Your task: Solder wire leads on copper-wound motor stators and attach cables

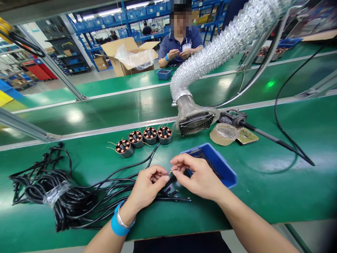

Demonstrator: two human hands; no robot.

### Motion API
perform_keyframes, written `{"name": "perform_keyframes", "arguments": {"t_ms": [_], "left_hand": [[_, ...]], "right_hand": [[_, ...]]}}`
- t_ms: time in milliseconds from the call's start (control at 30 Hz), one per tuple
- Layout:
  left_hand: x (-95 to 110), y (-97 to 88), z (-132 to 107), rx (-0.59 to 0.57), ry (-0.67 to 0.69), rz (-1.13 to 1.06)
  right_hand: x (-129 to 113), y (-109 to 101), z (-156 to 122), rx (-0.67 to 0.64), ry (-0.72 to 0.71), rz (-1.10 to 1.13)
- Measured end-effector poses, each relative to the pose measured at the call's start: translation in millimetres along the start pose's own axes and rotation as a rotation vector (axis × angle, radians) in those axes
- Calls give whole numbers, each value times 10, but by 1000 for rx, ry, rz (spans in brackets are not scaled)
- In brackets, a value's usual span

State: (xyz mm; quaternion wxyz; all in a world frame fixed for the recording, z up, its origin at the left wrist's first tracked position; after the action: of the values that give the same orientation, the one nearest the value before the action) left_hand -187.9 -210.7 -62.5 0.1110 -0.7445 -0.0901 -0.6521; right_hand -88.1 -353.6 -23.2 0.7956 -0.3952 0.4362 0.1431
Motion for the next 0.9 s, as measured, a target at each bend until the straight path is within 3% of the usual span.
{"name": "perform_keyframes", "arguments": {"t_ms": [233,567,733,800,900], "left_hand": [[-8,-15,-7,6,-17,-38],[-22,3,-26,-2,9,-86],[-43,-3,-17,1,-1,-98],[-53,-3,-17,-4,-11,-73],[-67,0,-28,-19,-24,-45]], "right_hand": [[33,-55,22,104,57,53],[23,130,4,-91,65,56],[44,94,22,-148,82,48],[63,33,28,-124,96,53],[72,-61,23,14,76,76]]}}
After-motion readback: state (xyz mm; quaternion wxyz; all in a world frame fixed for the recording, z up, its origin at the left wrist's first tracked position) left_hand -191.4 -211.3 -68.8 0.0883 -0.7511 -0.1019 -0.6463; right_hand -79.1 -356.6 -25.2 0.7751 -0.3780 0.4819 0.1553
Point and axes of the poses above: each hand's wrist, its own z-axis towards the middle knuckle, its own y-axis out of the palm, x = y × z, the point moved 4 cm from there along z, towards the middle knuckle, and after that the axes turned 9 degrees about -z, right-handed, at the moved point
